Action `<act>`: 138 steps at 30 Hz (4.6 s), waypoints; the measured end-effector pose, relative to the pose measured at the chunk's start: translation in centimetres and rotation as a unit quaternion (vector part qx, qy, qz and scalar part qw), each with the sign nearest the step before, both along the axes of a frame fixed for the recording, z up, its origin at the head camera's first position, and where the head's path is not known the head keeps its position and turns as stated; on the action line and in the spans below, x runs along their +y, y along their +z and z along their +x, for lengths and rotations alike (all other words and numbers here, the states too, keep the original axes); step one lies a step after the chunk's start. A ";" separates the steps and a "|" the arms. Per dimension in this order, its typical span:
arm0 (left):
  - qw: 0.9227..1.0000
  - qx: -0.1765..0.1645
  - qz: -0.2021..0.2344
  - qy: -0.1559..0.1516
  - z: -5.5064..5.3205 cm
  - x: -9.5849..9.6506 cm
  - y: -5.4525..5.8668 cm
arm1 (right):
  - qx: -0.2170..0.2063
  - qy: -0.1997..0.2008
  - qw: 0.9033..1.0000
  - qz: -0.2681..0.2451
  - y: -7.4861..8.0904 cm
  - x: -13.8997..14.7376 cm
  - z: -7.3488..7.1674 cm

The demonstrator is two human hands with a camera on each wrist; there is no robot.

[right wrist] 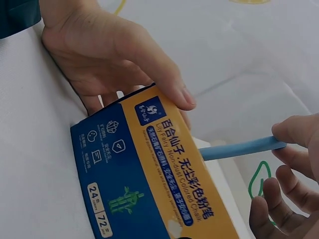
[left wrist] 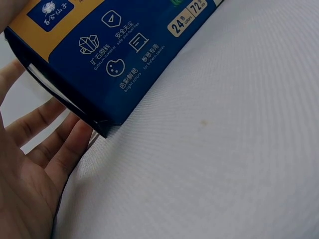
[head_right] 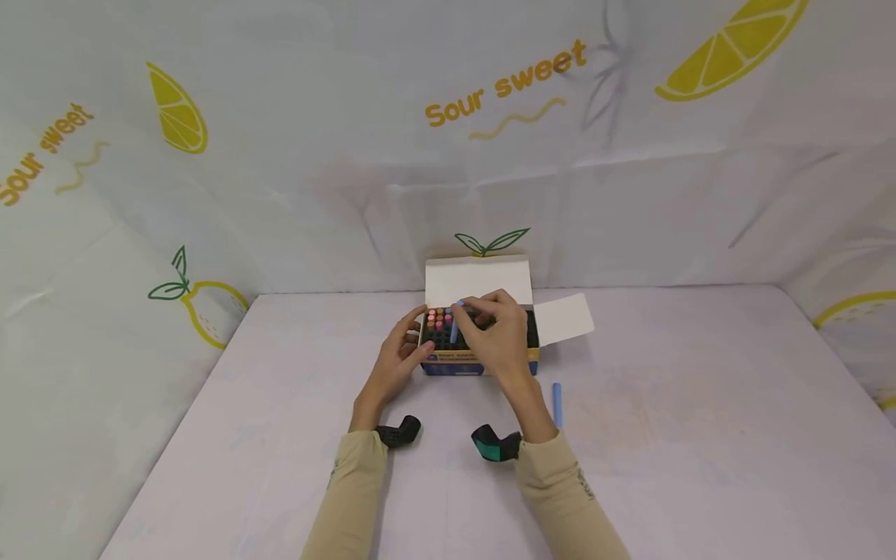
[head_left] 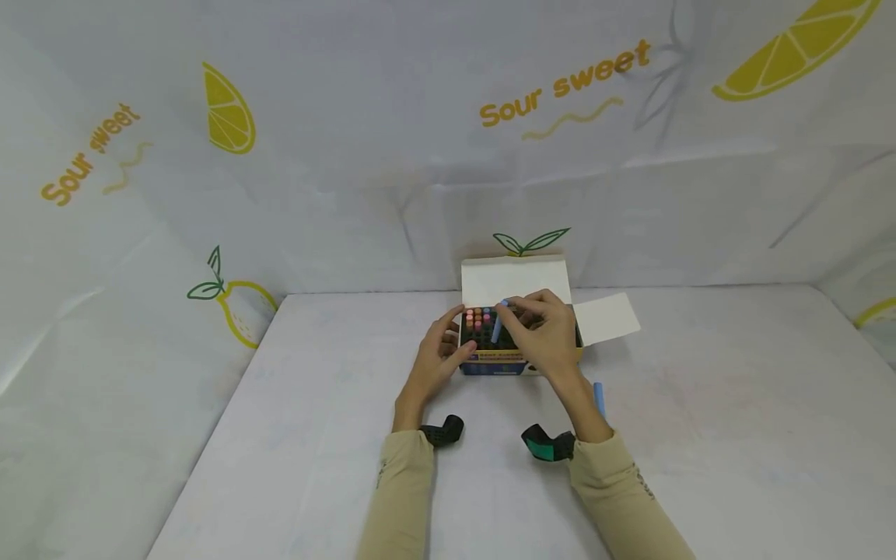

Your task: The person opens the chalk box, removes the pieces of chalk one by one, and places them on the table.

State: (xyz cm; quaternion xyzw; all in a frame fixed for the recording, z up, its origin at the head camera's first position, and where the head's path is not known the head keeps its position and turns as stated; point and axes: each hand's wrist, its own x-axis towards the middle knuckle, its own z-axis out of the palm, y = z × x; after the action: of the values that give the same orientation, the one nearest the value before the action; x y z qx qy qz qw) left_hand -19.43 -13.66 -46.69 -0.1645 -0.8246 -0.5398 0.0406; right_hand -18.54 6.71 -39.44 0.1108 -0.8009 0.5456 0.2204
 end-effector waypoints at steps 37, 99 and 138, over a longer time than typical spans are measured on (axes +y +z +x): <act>1.000 0.003 -0.003 0.000 -0.5 0.0 -0.7 | -0.073 0.037 0.973 0.215 2.5 12.0 6.0; 1.000 0.002 -0.005 -0.004 -0.6 -0.2 -0.8 | -0.275 0.083 0.904 0.315 -2.2 15.1 3.6; 1.000 0.007 -0.006 -0.005 -0.4 -0.1 -0.4 | -0.197 -0.009 0.943 0.269 -0.1 18.9 3.8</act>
State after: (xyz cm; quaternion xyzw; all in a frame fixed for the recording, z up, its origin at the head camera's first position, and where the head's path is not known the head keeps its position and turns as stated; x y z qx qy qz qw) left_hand -19.81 -13.78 -47.10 -0.1727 -0.8266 -0.5340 0.0423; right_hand -14.74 25.58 -39.56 0.0493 -0.9461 0.3190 0.0247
